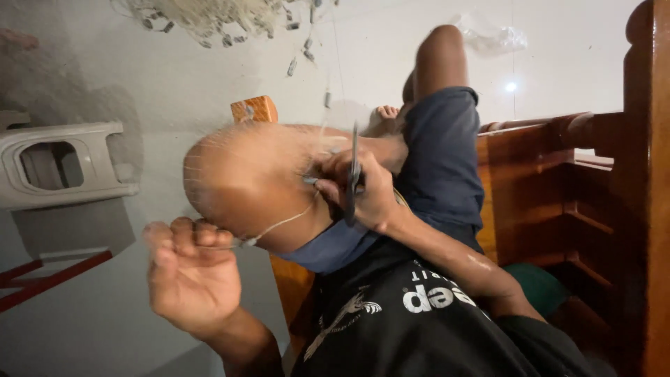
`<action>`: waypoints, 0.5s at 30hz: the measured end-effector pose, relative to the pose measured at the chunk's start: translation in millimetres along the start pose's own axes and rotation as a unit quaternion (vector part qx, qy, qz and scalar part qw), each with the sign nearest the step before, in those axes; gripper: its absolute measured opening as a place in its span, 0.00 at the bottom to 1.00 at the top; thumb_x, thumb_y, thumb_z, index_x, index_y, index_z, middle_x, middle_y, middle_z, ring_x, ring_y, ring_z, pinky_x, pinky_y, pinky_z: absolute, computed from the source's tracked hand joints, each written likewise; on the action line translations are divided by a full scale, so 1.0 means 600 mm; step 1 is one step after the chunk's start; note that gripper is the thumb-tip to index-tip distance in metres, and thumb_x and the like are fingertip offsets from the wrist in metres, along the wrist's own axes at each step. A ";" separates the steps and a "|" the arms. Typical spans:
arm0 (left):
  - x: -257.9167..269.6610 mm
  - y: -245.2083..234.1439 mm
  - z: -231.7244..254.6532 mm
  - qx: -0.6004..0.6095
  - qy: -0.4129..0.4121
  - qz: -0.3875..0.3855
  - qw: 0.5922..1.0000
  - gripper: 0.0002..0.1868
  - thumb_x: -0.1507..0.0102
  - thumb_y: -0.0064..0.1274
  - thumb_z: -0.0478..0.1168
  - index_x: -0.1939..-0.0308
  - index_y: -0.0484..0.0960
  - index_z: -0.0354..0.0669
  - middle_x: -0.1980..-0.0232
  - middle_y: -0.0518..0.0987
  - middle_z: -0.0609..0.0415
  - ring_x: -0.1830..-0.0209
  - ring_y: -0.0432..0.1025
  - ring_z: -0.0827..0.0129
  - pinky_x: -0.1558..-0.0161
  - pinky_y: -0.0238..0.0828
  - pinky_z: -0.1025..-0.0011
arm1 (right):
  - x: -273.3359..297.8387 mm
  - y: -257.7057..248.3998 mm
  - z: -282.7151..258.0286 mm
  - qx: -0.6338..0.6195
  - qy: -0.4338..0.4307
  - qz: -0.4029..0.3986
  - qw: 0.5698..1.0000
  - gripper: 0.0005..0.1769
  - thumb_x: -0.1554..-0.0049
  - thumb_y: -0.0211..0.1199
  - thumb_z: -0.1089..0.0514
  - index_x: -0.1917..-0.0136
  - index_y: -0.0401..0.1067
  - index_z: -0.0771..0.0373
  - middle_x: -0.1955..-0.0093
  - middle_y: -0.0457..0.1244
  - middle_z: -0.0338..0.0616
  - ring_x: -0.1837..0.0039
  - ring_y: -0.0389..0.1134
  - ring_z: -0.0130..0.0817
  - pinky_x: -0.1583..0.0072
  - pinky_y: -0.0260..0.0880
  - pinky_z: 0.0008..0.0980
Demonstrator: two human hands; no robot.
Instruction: Repairing a fishing net by trimming damaged sections with scissors and weaving new mesh using a netting needle.
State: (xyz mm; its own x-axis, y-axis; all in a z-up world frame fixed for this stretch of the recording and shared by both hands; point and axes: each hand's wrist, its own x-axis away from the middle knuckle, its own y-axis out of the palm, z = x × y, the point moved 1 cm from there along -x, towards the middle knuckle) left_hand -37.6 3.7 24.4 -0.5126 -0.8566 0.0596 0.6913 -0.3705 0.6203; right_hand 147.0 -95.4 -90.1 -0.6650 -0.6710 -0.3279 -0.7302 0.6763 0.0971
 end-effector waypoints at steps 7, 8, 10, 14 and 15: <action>-0.001 -0.009 0.018 -0.036 -0.046 0.015 0.998 0.08 0.36 0.48 0.43 0.67 0.66 0.51 0.75 0.55 0.66 0.77 0.46 0.79 0.71 0.44 0.79 | -0.009 -0.008 -0.012 -0.114 0.078 -0.085 0.987 0.24 0.55 0.72 0.58 0.53 0.58 0.58 0.56 0.63 0.41 0.59 0.66 0.25 0.58 0.71 0.24; 0.003 -0.011 0.021 -0.060 -0.060 0.005 0.996 0.08 0.37 0.50 0.45 0.66 0.68 0.52 0.76 0.58 0.67 0.77 0.48 0.79 0.72 0.43 0.78 | -0.012 -0.007 -0.024 -0.119 0.066 -0.121 0.983 0.22 0.54 0.72 0.57 0.54 0.60 0.59 0.55 0.63 0.40 0.60 0.67 0.26 0.58 0.73 0.25; 0.001 -0.019 0.022 -0.043 -0.074 -0.044 0.995 0.11 0.37 0.53 0.43 0.57 0.69 0.46 0.75 0.58 0.65 0.79 0.47 0.80 0.74 0.41 0.79 | -0.013 0.001 -0.032 -0.086 0.057 -0.109 0.989 0.22 0.54 0.72 0.56 0.55 0.60 0.57 0.58 0.63 0.37 0.61 0.67 0.24 0.58 0.71 0.24; -0.008 -0.044 0.019 -0.054 -0.084 -0.148 0.984 0.18 0.37 0.57 0.39 0.46 0.71 0.38 0.74 0.50 0.62 0.80 0.42 0.80 0.75 0.36 0.79 | -0.020 0.019 -0.053 -0.131 0.103 -0.087 0.982 0.20 0.53 0.70 0.57 0.56 0.59 0.60 0.72 0.63 0.43 0.74 0.68 0.28 0.71 0.68 0.22; -0.012 -0.033 0.016 -0.056 -0.078 -0.146 0.985 0.18 0.37 0.57 0.39 0.46 0.71 0.38 0.74 0.50 0.62 0.80 0.42 0.80 0.75 0.36 0.79 | -0.018 0.021 -0.048 -0.134 0.101 -0.092 0.981 0.20 0.53 0.70 0.57 0.56 0.59 0.60 0.72 0.63 0.43 0.74 0.68 0.28 0.71 0.68 0.22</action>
State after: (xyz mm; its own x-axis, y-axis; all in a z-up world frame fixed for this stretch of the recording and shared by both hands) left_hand -52.6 20.5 19.3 -0.7637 -0.6453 0.0172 0.5505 -0.6371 0.5395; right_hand 140.5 -88.6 -58.0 -0.5153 -0.8394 -0.1730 -0.8380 0.4513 0.3066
